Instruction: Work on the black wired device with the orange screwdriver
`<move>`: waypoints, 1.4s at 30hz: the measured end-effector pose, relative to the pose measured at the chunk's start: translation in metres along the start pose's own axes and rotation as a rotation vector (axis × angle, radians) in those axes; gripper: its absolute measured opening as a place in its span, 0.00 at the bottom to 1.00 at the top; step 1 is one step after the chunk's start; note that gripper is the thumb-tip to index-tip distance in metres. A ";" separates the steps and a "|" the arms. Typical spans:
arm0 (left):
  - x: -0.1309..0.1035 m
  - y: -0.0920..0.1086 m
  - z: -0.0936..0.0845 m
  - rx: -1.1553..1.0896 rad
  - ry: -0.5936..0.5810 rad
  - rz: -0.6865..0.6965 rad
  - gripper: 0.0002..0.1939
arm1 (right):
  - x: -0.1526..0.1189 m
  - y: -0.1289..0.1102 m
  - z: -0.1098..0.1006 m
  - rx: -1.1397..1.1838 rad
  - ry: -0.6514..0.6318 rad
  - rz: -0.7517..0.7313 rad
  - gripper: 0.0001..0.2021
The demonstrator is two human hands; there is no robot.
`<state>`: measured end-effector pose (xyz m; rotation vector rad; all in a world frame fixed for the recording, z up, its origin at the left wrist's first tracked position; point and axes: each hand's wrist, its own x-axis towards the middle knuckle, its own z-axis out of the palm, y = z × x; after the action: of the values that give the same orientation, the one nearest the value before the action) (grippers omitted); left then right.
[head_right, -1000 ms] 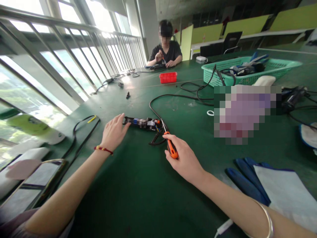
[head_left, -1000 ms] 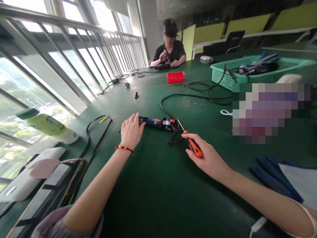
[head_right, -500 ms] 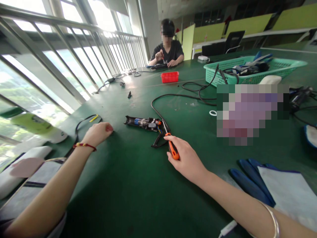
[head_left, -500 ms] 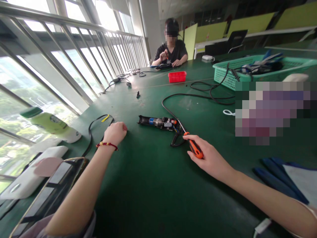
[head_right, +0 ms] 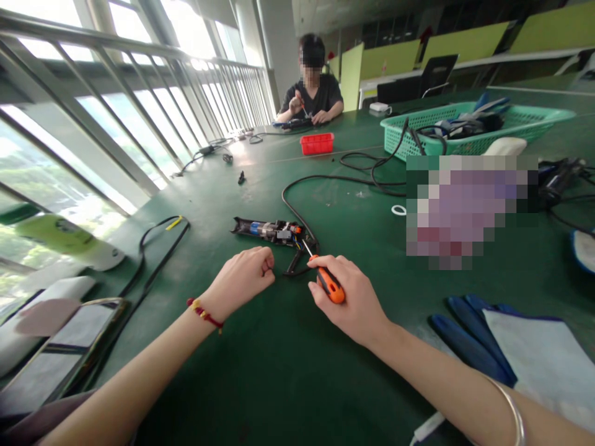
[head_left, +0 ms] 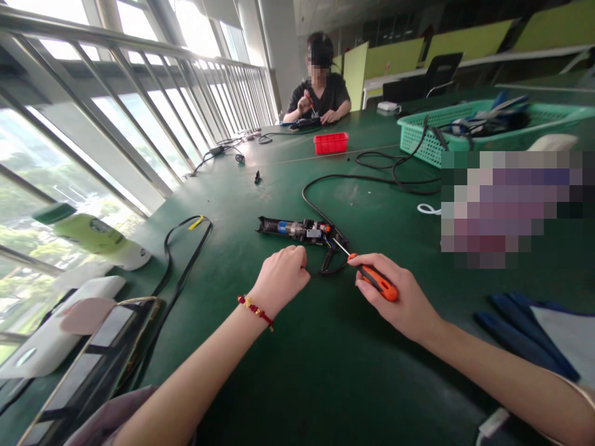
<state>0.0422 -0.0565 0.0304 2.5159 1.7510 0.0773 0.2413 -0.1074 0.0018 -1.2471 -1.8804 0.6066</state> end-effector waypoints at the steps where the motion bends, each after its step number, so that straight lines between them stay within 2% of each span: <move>1: 0.003 -0.006 0.001 -0.019 0.032 -0.005 0.05 | 0.000 0.000 -0.001 -0.019 0.000 -0.007 0.10; 4: 0.009 -0.018 0.006 -0.086 0.115 0.038 0.04 | 0.000 -0.001 -0.003 -0.079 -0.038 -0.049 0.09; 9: 0.014 -0.025 0.012 -0.201 0.184 0.108 0.04 | 0.000 0.000 -0.006 -0.113 -0.049 -0.116 0.08; 16: 0.016 -0.032 0.018 -0.363 0.271 0.170 0.05 | -0.002 0.000 -0.011 0.075 -0.036 -0.212 0.06; 21: 0.017 -0.031 0.021 -0.510 0.524 0.136 0.03 | -0.004 0.002 -0.012 0.133 -0.074 -0.308 0.06; 24: 0.020 -0.027 0.023 -0.576 0.613 0.146 0.03 | -0.004 0.002 -0.010 0.114 -0.069 -0.319 0.05; 32: 0.034 -0.023 0.026 -0.593 0.637 0.181 0.04 | -0.004 0.001 -0.007 0.087 -0.097 -0.311 0.05; 42: 0.034 -0.027 0.027 -0.637 0.631 0.181 0.04 | -0.004 0.002 -0.007 0.090 -0.100 -0.295 0.05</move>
<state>0.0307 -0.0160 0.0013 2.2519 1.3059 1.3263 0.2487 -0.1101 0.0024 -0.8737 -2.0471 0.5943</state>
